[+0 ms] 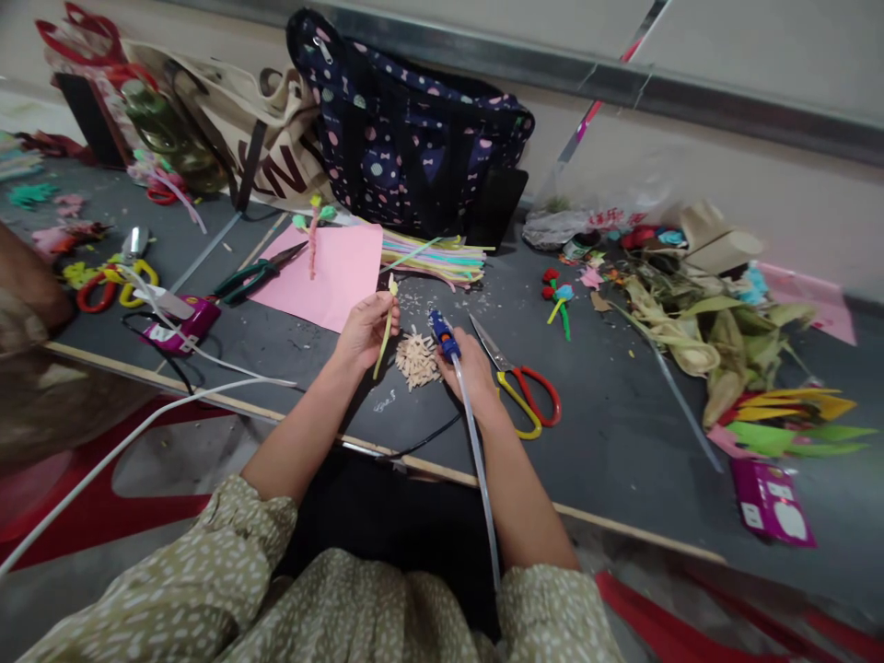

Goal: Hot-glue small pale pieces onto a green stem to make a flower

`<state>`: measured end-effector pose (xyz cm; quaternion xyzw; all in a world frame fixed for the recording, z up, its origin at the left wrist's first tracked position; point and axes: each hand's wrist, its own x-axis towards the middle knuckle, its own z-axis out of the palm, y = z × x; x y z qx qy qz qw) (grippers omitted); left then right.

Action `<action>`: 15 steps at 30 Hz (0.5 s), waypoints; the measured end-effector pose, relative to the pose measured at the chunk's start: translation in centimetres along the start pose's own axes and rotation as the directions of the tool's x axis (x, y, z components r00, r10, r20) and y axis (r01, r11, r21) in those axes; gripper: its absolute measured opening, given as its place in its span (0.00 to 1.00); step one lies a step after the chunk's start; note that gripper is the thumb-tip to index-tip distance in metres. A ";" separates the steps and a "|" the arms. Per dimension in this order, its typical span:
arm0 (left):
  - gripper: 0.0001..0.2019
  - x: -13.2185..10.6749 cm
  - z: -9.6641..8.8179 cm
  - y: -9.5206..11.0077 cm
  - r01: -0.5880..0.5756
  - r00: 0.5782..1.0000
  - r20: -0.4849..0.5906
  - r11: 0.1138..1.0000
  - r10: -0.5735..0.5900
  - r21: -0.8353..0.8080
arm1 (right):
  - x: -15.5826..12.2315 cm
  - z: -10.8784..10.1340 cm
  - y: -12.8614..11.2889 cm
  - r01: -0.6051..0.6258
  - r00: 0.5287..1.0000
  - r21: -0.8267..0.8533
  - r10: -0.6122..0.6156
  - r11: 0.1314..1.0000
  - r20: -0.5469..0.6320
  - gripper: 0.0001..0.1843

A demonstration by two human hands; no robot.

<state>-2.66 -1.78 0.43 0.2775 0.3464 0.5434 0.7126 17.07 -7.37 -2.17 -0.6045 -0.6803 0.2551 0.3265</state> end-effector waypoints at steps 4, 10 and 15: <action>0.16 0.0 0.1 -0.1 0.030 1.000 0.005 0.999 -0.030 0.016 | -0.1 -0.4 -0.8 -0.080 0.992 0.322 0.107 0.943 -0.066 0.11; 0.17 -0.3 0.5 -0.5 0.139 0.988 0.065 0.988 -0.143 0.067 | -0.1 -0.8 -2.2 -0.126 0.960 0.604 0.249 0.787 -0.124 0.13; 0.17 -0.7 0.8 -0.8 0.218 0.965 0.121 0.967 -0.234 0.129 | 0.1 -0.8 -2.1 -0.081 0.940 0.624 0.267 0.777 -0.211 0.12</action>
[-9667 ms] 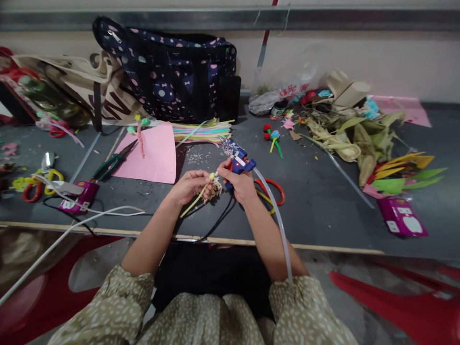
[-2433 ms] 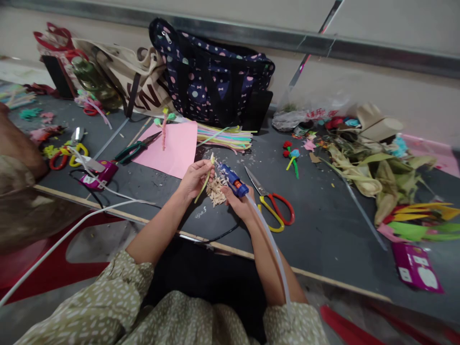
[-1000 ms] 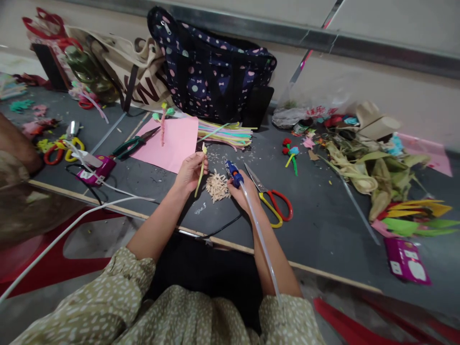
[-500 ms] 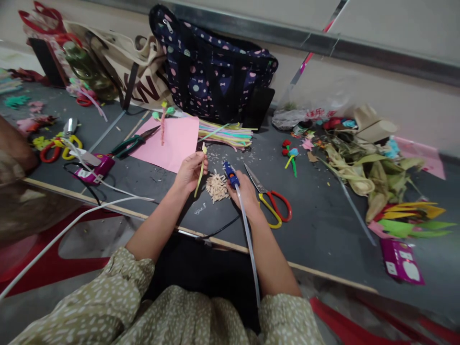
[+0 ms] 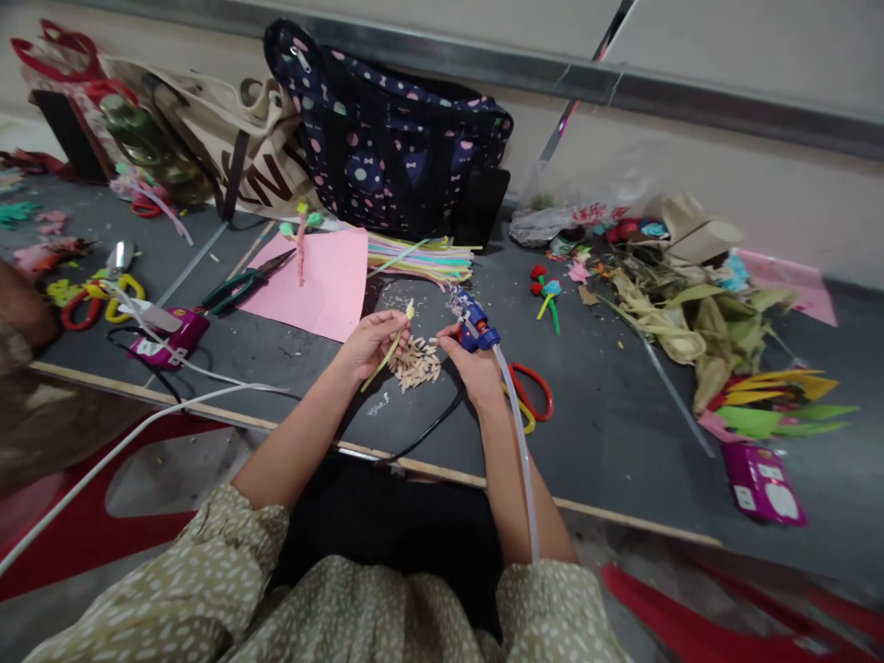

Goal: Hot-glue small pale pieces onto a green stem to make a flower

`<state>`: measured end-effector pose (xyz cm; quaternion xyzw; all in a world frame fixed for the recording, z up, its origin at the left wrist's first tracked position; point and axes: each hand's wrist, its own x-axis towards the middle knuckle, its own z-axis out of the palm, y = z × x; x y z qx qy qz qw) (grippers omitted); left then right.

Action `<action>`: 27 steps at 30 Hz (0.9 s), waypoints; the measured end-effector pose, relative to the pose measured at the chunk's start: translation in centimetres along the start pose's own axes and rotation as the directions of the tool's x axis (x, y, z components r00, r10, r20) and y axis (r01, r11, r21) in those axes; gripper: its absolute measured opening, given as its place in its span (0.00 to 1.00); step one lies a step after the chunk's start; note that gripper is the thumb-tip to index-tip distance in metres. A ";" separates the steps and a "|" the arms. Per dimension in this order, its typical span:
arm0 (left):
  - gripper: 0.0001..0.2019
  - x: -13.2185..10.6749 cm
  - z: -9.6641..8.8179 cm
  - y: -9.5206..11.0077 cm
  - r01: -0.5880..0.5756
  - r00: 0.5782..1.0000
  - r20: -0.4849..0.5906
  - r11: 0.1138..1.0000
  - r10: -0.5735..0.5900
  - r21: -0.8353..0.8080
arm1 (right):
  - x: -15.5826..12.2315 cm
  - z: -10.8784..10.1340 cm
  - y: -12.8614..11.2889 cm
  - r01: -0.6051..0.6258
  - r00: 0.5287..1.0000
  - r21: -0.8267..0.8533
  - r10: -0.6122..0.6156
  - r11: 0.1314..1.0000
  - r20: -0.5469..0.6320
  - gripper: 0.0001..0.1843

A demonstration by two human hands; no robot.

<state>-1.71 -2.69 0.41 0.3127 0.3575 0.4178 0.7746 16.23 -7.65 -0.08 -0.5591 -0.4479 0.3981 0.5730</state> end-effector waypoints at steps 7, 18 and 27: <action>0.16 -0.5 0.5 0.1 0.106 0.989 0.093 0.989 -0.116 0.105 | 0.2 0.0 0.3 0.042 0.999 -0.014 -0.043 0.999 -0.024 0.14; 0.13 -0.4 0.4 -0.2 0.159 0.975 0.129 0.973 -0.182 0.169 | 0.2 -0.2 0.1 0.096 0.995 0.049 -0.094 0.994 -0.038 0.13; 0.13 -0.4 0.4 -0.3 0.166 0.971 0.136 0.962 -0.198 0.218 | 0.3 -0.3 0.4 0.094 0.995 0.068 -0.093 0.993 -0.026 0.17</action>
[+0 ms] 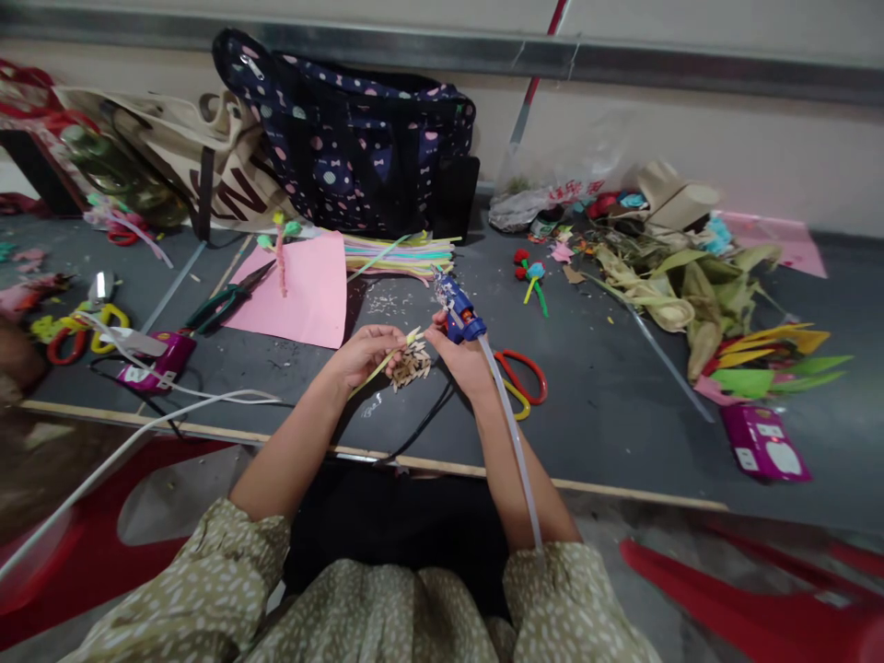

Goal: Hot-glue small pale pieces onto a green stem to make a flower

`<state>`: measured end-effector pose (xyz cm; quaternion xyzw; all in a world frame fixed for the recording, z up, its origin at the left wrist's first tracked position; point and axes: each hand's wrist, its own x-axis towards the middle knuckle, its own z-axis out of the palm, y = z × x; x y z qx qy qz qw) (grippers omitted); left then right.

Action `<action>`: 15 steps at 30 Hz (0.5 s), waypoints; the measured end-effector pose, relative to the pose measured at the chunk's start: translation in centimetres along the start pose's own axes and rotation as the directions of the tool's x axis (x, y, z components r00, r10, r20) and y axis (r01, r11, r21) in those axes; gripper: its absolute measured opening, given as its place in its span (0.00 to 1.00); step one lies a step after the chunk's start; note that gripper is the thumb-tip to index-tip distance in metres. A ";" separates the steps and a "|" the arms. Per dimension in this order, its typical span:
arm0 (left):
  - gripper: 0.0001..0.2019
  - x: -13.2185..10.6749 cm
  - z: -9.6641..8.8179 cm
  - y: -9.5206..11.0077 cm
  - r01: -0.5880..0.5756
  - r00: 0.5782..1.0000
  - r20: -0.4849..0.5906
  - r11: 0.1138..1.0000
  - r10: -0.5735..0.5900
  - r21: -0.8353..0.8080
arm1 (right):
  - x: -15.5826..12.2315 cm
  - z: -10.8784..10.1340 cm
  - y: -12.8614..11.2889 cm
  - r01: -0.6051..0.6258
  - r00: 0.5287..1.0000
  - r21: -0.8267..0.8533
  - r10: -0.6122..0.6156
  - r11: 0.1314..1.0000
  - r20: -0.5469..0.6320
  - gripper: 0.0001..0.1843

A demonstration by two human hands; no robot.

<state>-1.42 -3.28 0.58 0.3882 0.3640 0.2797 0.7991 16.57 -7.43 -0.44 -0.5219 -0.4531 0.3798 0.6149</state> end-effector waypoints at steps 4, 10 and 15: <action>0.13 0.0 0.0 0.0 0.006 1.000 0.008 1.000 -0.006 0.014 | 0.0 -0.1 0.3 0.008 1.000 -0.006 -0.008 1.000 0.007 0.17; 0.14 -0.1 0.1 0.0 0.006 1.000 0.004 1.000 -0.006 0.011 | 0.0 -0.2 0.8 0.017 1.000 -0.011 -0.017 1.000 0.015 0.17; 0.14 -0.1 0.2 0.0 0.009 1.000 0.004 1.000 -0.009 0.010 | -0.1 -0.1 0.7 0.001 1.000 -0.019 -0.001 1.000 0.021 0.17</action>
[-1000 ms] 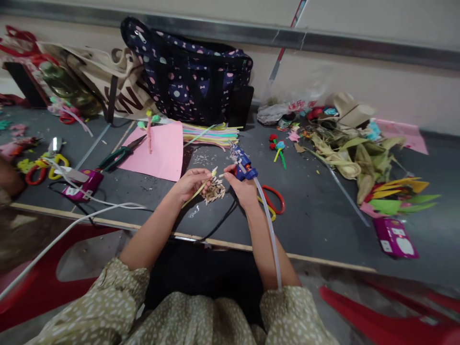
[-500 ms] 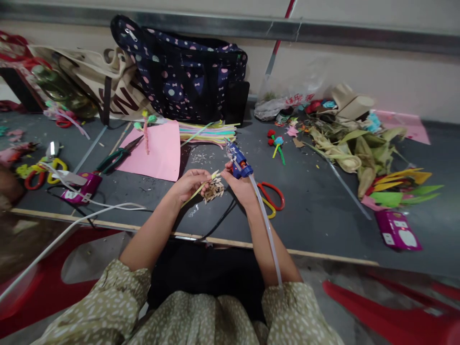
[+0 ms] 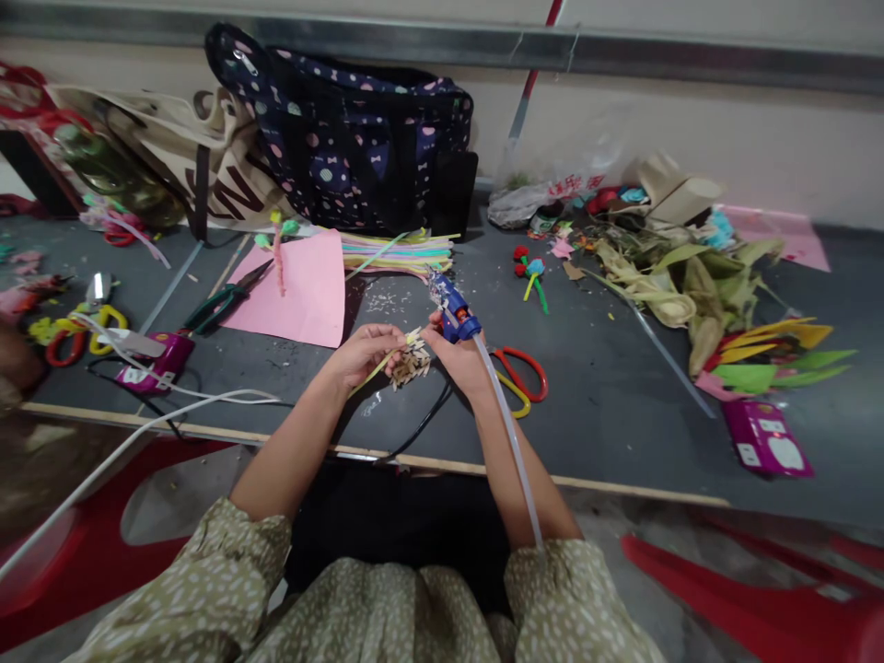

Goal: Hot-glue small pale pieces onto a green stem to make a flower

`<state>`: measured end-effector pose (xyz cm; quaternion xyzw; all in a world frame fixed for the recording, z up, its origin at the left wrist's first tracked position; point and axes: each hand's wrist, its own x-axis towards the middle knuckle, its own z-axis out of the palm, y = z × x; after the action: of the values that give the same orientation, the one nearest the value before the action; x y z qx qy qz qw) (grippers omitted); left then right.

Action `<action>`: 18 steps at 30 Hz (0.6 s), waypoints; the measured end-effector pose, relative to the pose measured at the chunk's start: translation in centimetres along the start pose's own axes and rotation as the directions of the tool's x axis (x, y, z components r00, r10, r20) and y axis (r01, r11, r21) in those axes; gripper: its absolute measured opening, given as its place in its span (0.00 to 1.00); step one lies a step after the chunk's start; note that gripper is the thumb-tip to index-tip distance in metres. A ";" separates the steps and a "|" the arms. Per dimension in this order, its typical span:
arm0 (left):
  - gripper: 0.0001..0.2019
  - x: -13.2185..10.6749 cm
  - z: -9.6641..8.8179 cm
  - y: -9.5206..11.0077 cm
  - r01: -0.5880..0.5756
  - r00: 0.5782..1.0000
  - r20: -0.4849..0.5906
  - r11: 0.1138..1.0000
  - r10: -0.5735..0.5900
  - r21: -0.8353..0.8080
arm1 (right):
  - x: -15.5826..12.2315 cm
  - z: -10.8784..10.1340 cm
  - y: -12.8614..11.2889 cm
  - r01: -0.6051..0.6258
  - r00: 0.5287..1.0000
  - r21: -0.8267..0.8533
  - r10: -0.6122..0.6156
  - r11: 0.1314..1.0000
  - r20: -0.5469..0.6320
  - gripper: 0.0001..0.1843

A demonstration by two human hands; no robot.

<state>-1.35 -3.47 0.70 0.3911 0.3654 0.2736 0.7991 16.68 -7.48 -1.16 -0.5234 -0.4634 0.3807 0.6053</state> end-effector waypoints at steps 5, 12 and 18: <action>0.14 0.1 -0.1 -0.1 -0.004 1.000 0.003 1.000 0.004 -0.001 | -0.1 0.0 -0.1 -0.013 1.000 -0.032 0.013 0.999 -0.005 0.18; 0.13 0.1 -0.1 -0.1 -0.018 1.000 0.015 1.000 0.018 0.007 | -0.1 0.1 -0.2 -0.011 1.000 -0.052 0.010 0.999 -0.014 0.17; 0.13 0.0 0.0 -0.1 -0.007 1.000 0.013 1.000 0.007 0.000 | -0.1 0.1 0.0 -0.029 1.000 -0.040 0.029 0.999 -0.012 0.17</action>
<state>-1.31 -3.49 0.66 0.3943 0.3589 0.2736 0.8005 16.56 -7.59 -1.14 -0.5442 -0.4600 0.3771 0.5916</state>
